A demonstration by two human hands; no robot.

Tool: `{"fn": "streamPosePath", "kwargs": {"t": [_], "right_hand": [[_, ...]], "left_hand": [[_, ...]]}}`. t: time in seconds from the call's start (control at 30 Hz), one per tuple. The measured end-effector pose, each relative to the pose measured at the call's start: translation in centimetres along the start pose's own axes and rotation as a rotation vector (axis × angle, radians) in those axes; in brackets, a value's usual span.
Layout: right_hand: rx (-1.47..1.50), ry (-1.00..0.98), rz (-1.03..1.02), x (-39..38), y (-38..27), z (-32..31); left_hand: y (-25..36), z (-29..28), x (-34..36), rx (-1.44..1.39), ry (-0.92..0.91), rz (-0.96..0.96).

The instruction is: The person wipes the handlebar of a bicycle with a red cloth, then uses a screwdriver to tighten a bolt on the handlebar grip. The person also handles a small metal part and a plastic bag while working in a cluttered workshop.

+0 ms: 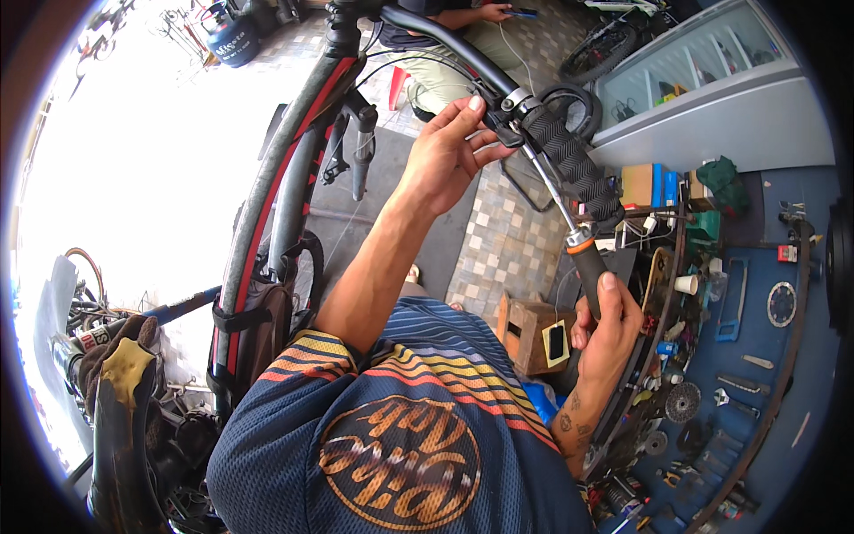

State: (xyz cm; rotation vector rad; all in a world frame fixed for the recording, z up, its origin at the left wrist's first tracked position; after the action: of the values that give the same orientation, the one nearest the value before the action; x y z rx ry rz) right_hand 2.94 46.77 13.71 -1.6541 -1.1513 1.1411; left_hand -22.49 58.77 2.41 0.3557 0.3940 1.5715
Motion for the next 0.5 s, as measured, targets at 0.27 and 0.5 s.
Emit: {"fn": "streamPosePath", "kwargs": {"t": [0.27,0.5], "right_hand": [[0.057,-0.012,0.052,-0.7,-0.7,0.3],[-0.078,0.025,-0.083,-1.6,-2.2,1.0]], "left_hand": [[-0.2,-0.1,0.3,0.012,0.01,0.002],[-0.2,0.1,0.3,0.0,-0.03,0.014]]}}
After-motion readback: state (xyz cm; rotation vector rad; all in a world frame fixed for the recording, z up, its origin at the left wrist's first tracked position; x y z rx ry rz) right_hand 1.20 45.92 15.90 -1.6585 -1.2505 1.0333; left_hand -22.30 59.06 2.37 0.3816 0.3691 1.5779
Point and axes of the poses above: each hand's wrist, its own x-axis towards the middle knuckle, its own z-axis out of the palm, y = z × x, the point moved 5 cm from there along x, towards the middle knuckle, and after that the axes turned 3 degrees about x, right-handed, at the moved point
